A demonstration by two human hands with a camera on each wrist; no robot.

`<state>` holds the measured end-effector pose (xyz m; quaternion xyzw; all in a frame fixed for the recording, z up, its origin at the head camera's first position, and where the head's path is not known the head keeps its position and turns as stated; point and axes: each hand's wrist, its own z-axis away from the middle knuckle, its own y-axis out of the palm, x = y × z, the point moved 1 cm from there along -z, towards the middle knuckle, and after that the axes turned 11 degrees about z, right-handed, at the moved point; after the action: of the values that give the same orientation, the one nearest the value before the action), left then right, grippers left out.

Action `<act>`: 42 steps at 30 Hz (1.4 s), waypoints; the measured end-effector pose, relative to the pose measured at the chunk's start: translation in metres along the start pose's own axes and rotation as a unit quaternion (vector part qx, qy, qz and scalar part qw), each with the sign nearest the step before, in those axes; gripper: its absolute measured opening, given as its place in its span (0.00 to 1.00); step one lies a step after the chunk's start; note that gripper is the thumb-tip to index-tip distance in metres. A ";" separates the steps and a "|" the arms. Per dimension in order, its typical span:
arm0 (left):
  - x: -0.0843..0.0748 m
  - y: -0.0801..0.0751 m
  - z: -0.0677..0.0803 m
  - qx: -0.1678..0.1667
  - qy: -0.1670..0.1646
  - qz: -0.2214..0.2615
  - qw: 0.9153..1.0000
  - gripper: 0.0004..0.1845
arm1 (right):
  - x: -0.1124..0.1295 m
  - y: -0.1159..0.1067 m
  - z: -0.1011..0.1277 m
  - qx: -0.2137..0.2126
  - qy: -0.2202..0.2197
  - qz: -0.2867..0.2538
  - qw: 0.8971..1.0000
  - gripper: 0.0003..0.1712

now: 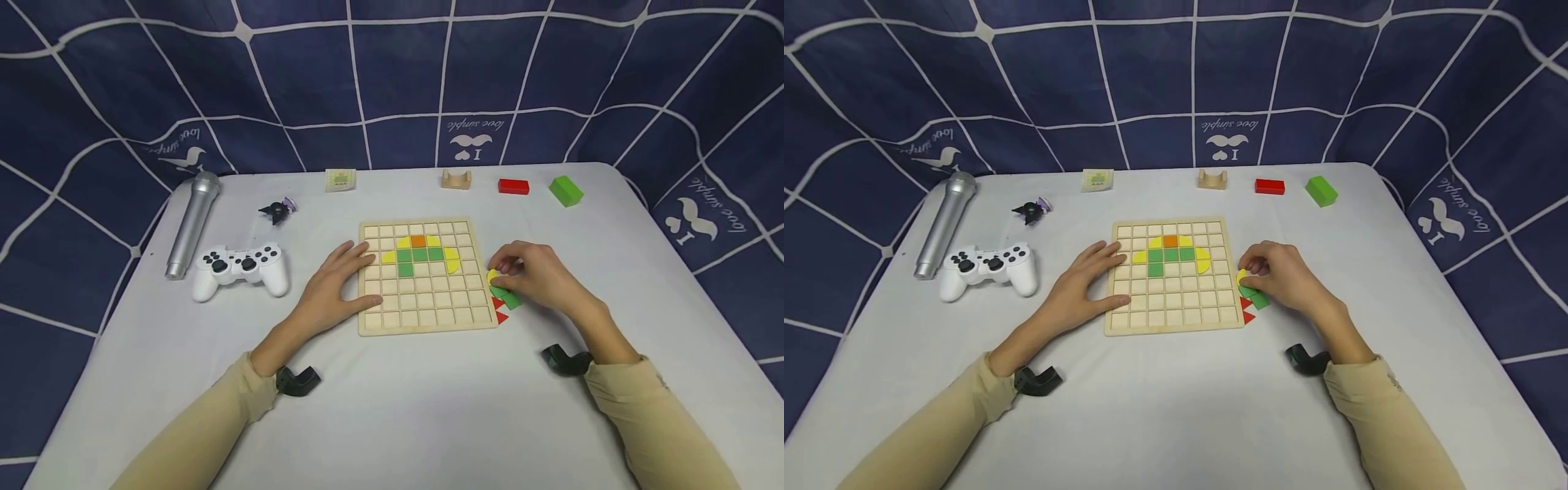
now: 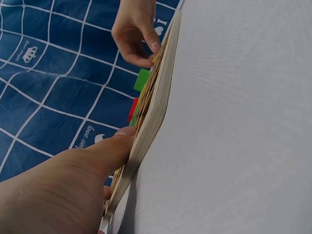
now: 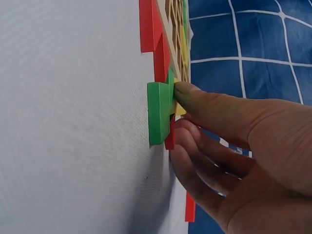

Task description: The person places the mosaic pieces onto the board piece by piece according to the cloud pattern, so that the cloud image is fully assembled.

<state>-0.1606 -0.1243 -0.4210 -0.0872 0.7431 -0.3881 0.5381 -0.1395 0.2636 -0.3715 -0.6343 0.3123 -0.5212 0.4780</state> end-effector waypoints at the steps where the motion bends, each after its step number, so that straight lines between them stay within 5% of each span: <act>1: 0.000 0.000 0.000 0.000 0.000 0.000 1.000 0.44 | 0.000 0.000 0.000 0.002 0.003 -0.005 1.000 0.14; 11: -0.003 -0.001 0.001 -0.001 0.001 0.002 1.000 0.44 | -0.004 0.003 0.000 -0.017 0.015 -0.068 0.997 0.10; 19: -0.001 -0.001 0.003 0.000 0.004 -0.005 1.000 0.44 | 0.002 -0.002 -0.007 0.013 -0.002 -0.149 0.989 0.09; 30: -0.001 -0.002 0.001 0.000 -0.001 -0.002 1.000 0.44 | 0.096 0.014 -0.074 0.027 -0.151 -0.089 0.984 0.08; 42: -0.001 -0.003 0.002 0.000 0.003 0.002 1.000 0.43 | 0.134 0.046 -0.101 0.027 -0.183 -0.083 0.979 0.07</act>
<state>-0.1594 -0.1268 -0.4189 -0.0847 0.7449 -0.3876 0.5365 -0.1962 0.0990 -0.3660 -0.7298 0.1512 -0.4423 0.4989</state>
